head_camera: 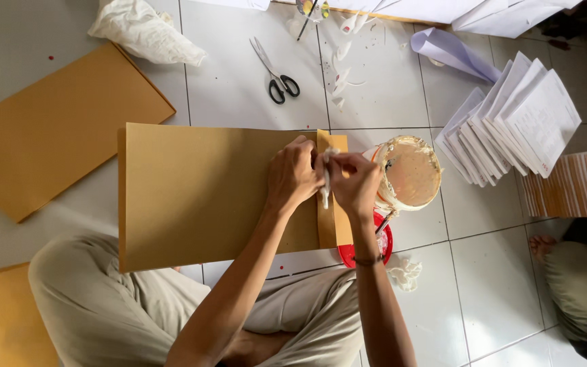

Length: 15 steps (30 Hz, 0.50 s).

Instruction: The person sits on the floor and applies glue to the edge of a stack of brown paper sheets using a brush. They wipe excess glue with a cloth and repeat the process on multiple sheets.

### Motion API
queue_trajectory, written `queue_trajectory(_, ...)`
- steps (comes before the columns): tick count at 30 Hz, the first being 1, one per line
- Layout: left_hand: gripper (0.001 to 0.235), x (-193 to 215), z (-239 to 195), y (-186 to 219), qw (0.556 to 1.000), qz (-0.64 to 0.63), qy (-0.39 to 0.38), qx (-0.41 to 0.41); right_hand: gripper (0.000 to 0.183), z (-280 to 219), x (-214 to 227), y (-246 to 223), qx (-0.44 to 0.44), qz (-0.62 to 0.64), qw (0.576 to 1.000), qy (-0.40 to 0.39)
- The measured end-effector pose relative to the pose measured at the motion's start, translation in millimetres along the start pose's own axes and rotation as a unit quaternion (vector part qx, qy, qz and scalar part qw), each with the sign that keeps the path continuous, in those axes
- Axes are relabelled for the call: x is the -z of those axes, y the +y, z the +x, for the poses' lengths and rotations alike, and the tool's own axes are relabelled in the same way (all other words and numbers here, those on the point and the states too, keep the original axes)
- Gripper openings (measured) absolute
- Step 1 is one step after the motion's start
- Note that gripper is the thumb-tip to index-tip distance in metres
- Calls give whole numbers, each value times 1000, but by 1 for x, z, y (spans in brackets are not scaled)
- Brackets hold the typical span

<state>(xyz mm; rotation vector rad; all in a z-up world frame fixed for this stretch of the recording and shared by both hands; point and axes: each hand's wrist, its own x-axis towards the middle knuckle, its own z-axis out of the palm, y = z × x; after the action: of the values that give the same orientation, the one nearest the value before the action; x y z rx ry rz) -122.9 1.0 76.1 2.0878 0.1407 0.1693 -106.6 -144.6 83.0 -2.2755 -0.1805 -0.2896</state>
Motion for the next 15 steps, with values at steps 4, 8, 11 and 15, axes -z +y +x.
queue_trajectory(4,16,-2,4,-1,1000,6,9,-14,10,51,-22,4,3,-64,998,15)
queue_trajectory(8,16,4,1,5,1000,21,4,-5,9,59,-25,2,-43,-62,997,-9)
queue_trajectory(11,16,2,1,3,1000,26,9,-3,8,41,-18,-12,-26,-25,999,8)
queue_trajectory(15,18,-1,2,0,1000,16,0,-2,7,-30,18,-21,-40,-56,998,1)
